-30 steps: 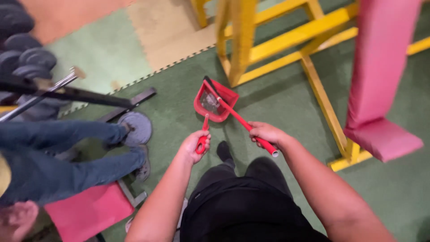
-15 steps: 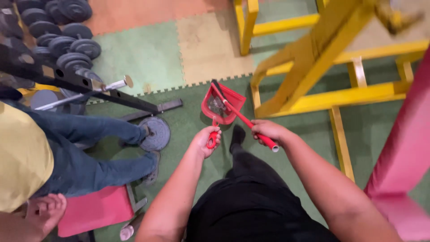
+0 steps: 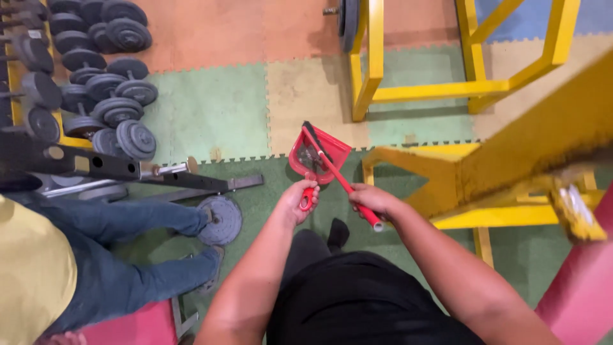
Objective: Sweeping the gym floor using a broom and dustpan.
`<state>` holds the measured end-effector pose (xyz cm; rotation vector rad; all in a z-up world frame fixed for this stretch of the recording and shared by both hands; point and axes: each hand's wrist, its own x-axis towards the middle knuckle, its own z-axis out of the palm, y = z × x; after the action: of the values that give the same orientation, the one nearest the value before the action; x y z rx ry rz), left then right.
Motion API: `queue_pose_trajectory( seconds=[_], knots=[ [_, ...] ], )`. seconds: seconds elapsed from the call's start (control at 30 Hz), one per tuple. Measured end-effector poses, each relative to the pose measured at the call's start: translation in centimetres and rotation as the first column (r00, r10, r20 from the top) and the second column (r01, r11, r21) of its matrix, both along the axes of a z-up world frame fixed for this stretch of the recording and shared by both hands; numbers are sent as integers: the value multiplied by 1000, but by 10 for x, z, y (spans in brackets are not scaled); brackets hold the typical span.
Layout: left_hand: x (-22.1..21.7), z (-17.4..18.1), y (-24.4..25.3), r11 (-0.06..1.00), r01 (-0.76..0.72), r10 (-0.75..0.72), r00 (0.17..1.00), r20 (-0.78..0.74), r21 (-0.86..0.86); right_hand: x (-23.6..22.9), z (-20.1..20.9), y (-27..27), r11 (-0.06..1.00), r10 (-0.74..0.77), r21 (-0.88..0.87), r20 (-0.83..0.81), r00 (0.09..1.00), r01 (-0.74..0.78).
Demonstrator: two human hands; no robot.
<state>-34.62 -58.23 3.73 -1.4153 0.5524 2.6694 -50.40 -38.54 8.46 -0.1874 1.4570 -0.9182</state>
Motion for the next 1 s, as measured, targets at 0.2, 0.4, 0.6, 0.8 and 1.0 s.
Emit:
queue_pose_trajectory(
  seconds=[0.2, 0.4, 0.6, 0.8, 1.0],
  knots=[
    [-42, 7, -32, 998, 58, -58, 998, 25, -11, -25, 20, -28, 999, -32, 20, -16, 999, 32],
    [-88, 0, -94, 993, 115, -115, 993, 19, -11, -65, 26, -86, 999, -20, 38, -40, 999, 22],
    [-142, -51, -201, 971, 238, -238, 971, 21, -12, -114, -3, -165, 990, -138, 25, 7, 990, 138],
    [-201, -24, -316, 944, 328, -329, 941, 84, 28, -146, -13, -276, 960, -264, 102, 25, 964, 260],
    [-242, -54, -424, 869, 491, -495, 864, 91, 64, -183, -8, -362, 942, -312, 138, 30, 950, 305]
  ],
)
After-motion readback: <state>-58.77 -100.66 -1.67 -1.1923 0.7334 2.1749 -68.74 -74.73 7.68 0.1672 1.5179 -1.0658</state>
